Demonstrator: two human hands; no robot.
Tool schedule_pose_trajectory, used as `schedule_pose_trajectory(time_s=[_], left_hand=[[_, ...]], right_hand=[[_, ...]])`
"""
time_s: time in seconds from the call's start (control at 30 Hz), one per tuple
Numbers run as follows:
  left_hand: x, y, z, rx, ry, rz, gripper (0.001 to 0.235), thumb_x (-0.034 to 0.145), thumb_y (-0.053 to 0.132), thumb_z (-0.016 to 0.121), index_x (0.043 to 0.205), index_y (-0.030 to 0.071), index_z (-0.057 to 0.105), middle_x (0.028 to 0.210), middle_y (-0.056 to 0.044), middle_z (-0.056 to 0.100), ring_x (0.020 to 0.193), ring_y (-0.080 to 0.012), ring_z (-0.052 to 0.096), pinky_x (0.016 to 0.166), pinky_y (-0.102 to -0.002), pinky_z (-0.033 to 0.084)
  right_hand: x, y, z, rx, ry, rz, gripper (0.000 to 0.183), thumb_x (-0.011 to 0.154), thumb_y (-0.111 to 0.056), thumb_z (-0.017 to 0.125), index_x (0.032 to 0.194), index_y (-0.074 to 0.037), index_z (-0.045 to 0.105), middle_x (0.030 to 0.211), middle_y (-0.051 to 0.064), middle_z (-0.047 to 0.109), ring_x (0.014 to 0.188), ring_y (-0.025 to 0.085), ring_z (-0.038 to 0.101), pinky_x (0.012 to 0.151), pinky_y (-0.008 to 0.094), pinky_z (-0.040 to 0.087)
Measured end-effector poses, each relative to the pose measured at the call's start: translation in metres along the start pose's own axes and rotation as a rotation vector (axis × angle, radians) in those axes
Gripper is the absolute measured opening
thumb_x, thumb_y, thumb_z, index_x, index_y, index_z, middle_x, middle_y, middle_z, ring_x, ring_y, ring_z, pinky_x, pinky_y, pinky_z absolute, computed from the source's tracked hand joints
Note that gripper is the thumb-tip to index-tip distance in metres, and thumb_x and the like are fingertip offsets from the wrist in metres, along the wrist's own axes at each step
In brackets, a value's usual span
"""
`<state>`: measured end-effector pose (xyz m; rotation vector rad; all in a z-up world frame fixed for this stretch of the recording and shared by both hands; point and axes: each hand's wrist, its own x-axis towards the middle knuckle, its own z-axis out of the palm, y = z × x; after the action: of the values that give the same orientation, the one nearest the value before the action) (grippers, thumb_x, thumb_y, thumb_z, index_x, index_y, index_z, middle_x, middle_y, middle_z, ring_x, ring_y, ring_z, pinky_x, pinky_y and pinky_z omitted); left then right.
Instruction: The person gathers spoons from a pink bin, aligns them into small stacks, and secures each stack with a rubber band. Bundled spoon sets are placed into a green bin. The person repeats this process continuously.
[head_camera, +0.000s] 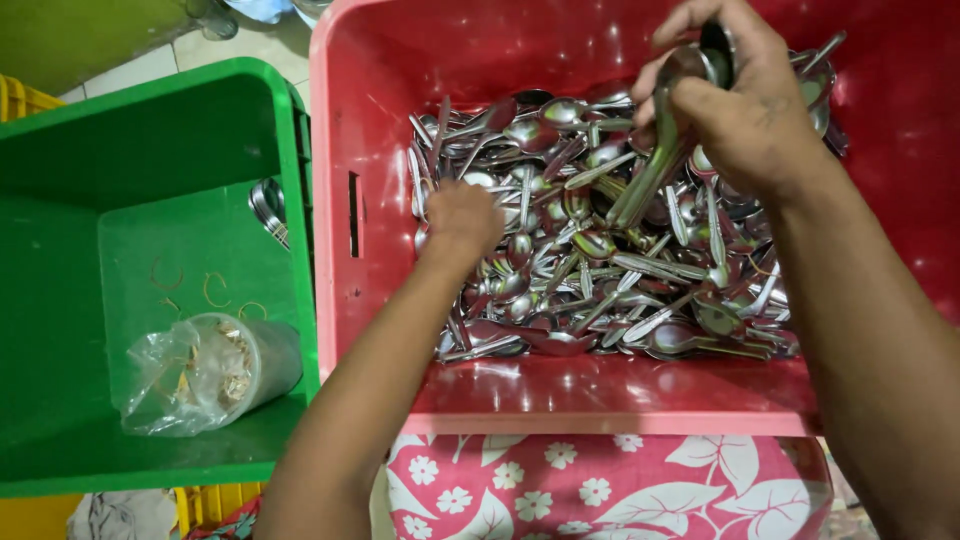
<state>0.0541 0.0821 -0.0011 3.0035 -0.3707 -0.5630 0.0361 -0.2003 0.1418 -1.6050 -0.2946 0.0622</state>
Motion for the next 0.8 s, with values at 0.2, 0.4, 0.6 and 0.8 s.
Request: schedule_pose_trajectory(time_s=[0.2, 0.4, 0.6, 0.8], left_hand=[[0.007, -0.011, 0.017, 0.404, -0.134, -0.096, 0.050, 0.092, 0.055, 0.065, 0.113, 0.010, 0.077, 0.118, -0.014, 0.071, 0.108, -0.0313, 0.064, 0.108, -0.054, 0.028], [0.000, -0.027, -0.028, 0.057, -0.075, -0.143, 0.046, 0.098, 0.046, 0.064, 0.106, 0.002, 0.075, 0.105, -0.017, 0.074, 0.096, -0.0342, 0.069, 0.088, -0.051, 0.047], [-0.047, -0.017, -0.092, 0.071, 0.497, 0.452, 0.013, 0.075, 0.012, 0.076, 0.075, 0.005, 0.066, 0.077, -0.012, 0.069, 0.062, -0.0360, 0.065, 0.061, -0.050, 0.051], [-0.080, 0.037, -0.133, -0.204, 0.408, 0.581, 0.010, 0.093, 0.020, 0.073, 0.092, 0.010, 0.070, 0.086, -0.002, 0.071, 0.078, -0.0166, 0.067, 0.089, -0.043, 0.056]], right_hand=[[0.001, -0.011, 0.013, -0.131, -0.032, 0.061, 0.036, 0.092, 0.013, 0.049, 0.123, -0.005, 0.048, 0.107, 0.015, 0.067, 0.085, 0.025, 0.071, 0.075, 0.035, 0.067], [-0.001, -0.028, 0.025, -0.300, 0.014, 0.194, 0.028, 0.097, -0.002, 0.075, 0.120, -0.009, 0.060, 0.094, 0.010, 0.068, 0.064, 0.017, 0.063, 0.045, 0.026, 0.052], [0.002, -0.020, 0.034, -0.627, -0.076, 0.186, 0.037, 0.083, -0.017, 0.088, 0.111, -0.011, 0.063, 0.097, 0.011, 0.071, 0.073, 0.023, 0.068, 0.055, 0.030, 0.061], [-0.005, -0.018, 0.046, -0.468, -0.327, 0.177, 0.047, 0.065, -0.018, 0.094, 0.100, -0.010, 0.064, 0.084, 0.006, 0.071, 0.062, 0.018, 0.062, 0.048, 0.030, 0.048]])
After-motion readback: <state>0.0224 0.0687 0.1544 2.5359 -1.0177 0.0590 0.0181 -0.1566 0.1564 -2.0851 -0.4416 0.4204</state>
